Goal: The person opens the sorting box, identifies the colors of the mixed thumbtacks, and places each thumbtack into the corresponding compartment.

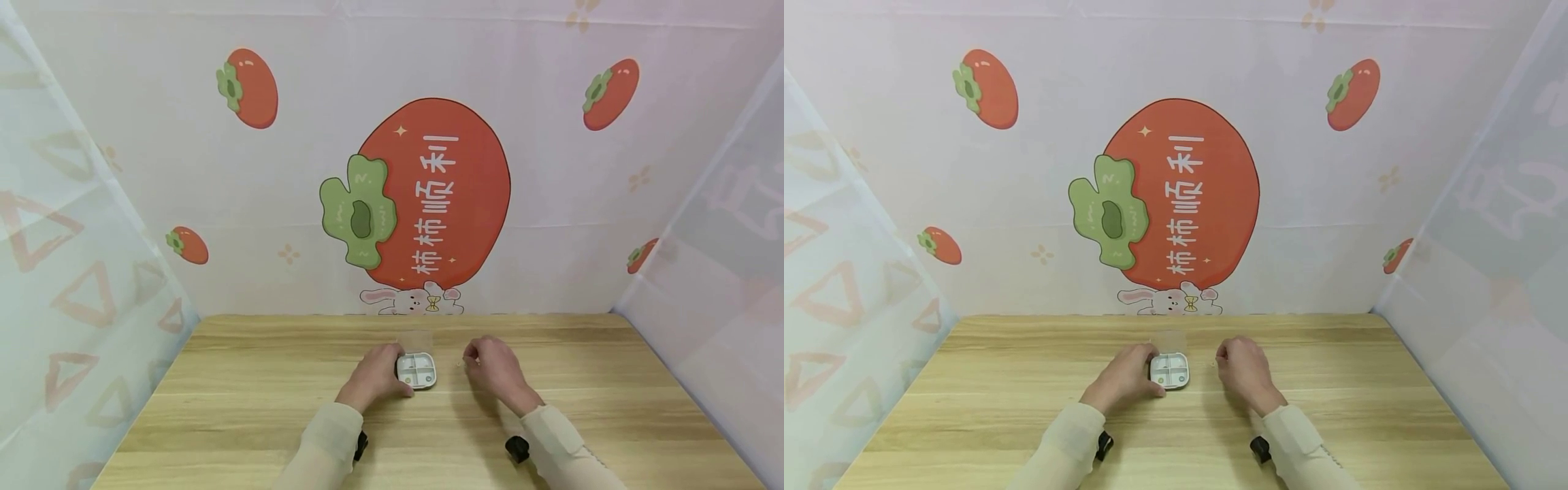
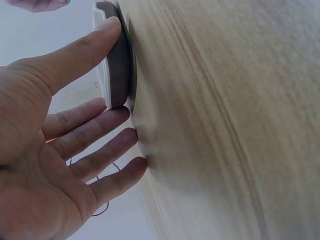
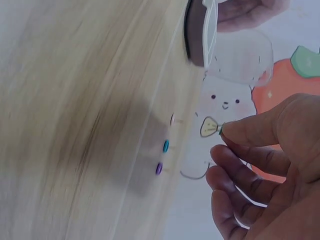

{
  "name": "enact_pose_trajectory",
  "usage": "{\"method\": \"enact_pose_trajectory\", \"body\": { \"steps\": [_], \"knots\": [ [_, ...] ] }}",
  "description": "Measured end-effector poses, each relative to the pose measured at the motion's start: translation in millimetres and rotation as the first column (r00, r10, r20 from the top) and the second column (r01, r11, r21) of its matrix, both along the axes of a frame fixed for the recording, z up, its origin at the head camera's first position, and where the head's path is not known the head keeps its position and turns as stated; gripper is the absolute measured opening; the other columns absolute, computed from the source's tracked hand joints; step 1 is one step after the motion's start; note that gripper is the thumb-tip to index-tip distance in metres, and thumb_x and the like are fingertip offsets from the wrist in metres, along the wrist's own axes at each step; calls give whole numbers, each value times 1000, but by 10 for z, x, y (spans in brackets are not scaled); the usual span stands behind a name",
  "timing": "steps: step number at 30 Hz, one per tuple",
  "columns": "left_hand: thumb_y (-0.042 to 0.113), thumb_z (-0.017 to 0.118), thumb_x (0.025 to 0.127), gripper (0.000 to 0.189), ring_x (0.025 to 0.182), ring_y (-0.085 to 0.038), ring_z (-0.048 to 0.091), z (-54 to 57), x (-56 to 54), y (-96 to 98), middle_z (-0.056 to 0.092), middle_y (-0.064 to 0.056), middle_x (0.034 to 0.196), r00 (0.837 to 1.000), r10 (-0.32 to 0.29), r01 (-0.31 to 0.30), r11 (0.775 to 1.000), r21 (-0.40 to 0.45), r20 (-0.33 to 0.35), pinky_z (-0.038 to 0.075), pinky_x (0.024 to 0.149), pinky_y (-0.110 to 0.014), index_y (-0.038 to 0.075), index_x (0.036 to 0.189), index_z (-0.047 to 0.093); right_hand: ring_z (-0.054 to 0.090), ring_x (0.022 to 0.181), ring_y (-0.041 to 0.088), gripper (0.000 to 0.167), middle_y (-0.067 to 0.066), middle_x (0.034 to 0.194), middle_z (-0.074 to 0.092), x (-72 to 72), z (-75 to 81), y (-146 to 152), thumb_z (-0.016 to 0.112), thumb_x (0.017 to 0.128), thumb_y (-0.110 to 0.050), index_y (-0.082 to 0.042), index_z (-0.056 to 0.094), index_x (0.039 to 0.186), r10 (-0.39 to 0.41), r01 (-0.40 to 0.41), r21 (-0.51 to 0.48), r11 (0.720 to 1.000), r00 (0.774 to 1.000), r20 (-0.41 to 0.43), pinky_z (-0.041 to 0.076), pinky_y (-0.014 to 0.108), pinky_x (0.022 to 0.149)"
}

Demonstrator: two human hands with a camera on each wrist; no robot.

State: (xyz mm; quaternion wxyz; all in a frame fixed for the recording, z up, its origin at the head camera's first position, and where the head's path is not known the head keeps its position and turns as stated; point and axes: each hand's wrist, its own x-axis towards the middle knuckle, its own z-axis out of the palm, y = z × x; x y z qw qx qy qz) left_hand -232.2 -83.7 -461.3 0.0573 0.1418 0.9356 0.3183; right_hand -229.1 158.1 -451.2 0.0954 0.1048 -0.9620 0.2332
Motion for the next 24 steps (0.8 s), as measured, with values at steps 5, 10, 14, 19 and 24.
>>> {"method": "enact_pose_trajectory", "body": {
  "steps": [5, 10, 14, 19, 24],
  "knots": [
    [19, 99, 64, 61, 85, -20, 55, -4, -8, 6, 64, -5, 98, 1000, 2, -2, 1000, -6, 3, 50, 84, -42, 1, 112, 65, 55, 72, 15, 13, -2, 76, 61, 15, -13, -127, 75, 82, 0, -11, 70, 77, 27, -27, -7, 1000, 1000, 3, 48, 36, 66],
    [19, 99, 64, 61, 84, -20, 55, -4, -8, 5, 64, -5, 97, 1000, -3, 3, 1000, -6, -3, 50, 83, -42, 1, 111, 65, 54, 72, 14, 14, -3, 77, 61, 36, -19, -277, 76, 83, 0, -12, 71, 77, 67, -66, -17, 998, 997, 30, 49, 35, 66],
    [19, 99, 64, 59, 82, -19, 55, -5, -6, -7, 64, -5, 95, 1000, -14, 14, 1000, -8, -15, 50, 80, -41, 1, 108, 65, 53, 74, 15, 11, -3, 78, 60, 41, -25, -396, 76, 84, -1, -11, 72, 81, 95, -93, -24, 995, 994, 55, 48, 35, 68],
    [19, 98, 64, 56, 79, -18, 54, -8, -7, -10, 64, -4, 93, 999, -25, 25, 999, -21, -33, 50, 76, -39, 2, 105, 65, 51, 72, 13, 10, -5, 77, 57, 49, -31, -530, 78, 84, -1, -9, 73, 82, 144, -143, -18, 990, 988, 52, 47, 33, 67],
    [19, 98, 65, 54, 79, -17, 55, -15, -15, -11, 64, -3, 91, 999, -25, 24, 999, -27, -34, 50, 75, -38, 4, 104, 65, 50, 72, 13, 10, -5, 77, 57, 55, -30, -639, 79, 84, -2, -9, 73, 81, 205, -205, -6, 979, 978, 43, 46, 31, 66]
  ]
}}
